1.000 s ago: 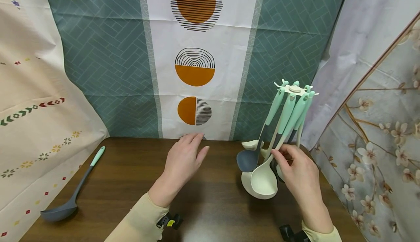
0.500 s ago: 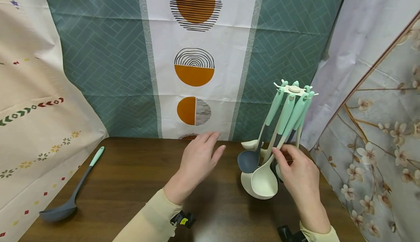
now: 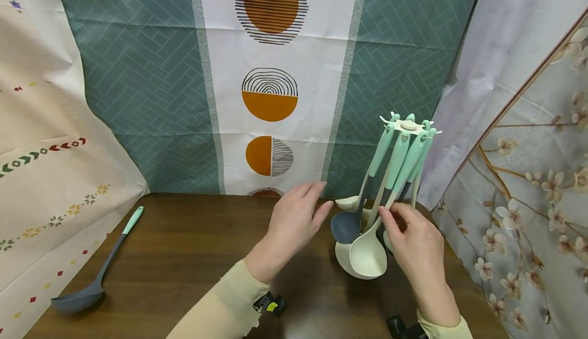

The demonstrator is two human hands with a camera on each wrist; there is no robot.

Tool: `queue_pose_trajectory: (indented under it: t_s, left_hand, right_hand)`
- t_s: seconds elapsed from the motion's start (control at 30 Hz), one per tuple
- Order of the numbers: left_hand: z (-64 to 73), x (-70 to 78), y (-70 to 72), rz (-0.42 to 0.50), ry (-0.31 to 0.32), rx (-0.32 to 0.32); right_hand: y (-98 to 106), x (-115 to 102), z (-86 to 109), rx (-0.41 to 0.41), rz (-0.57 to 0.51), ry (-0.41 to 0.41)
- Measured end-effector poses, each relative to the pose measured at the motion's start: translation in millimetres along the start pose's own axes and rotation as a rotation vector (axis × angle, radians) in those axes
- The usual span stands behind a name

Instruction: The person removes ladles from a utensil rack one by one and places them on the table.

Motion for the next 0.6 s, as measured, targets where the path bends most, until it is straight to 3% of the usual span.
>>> queue_pose_trajectory:
  t_s: [0.6]
  left_hand:
    - [-11.5,10.5,-8.3,0.049,0.010,-0.022]
  right_hand:
    - [1.4,-1.7,-0.5,0.006,-0.004,0.039]
Point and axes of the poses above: each hand's wrist, its own z-axis away from the middle knuckle, its own y-axis out of the back of the hand, x = y × z, the point moved 8 cm from there along -z, towards the middle knuckle, and after that the axes turned 10 degrees about -x, right-handed, at the moved point
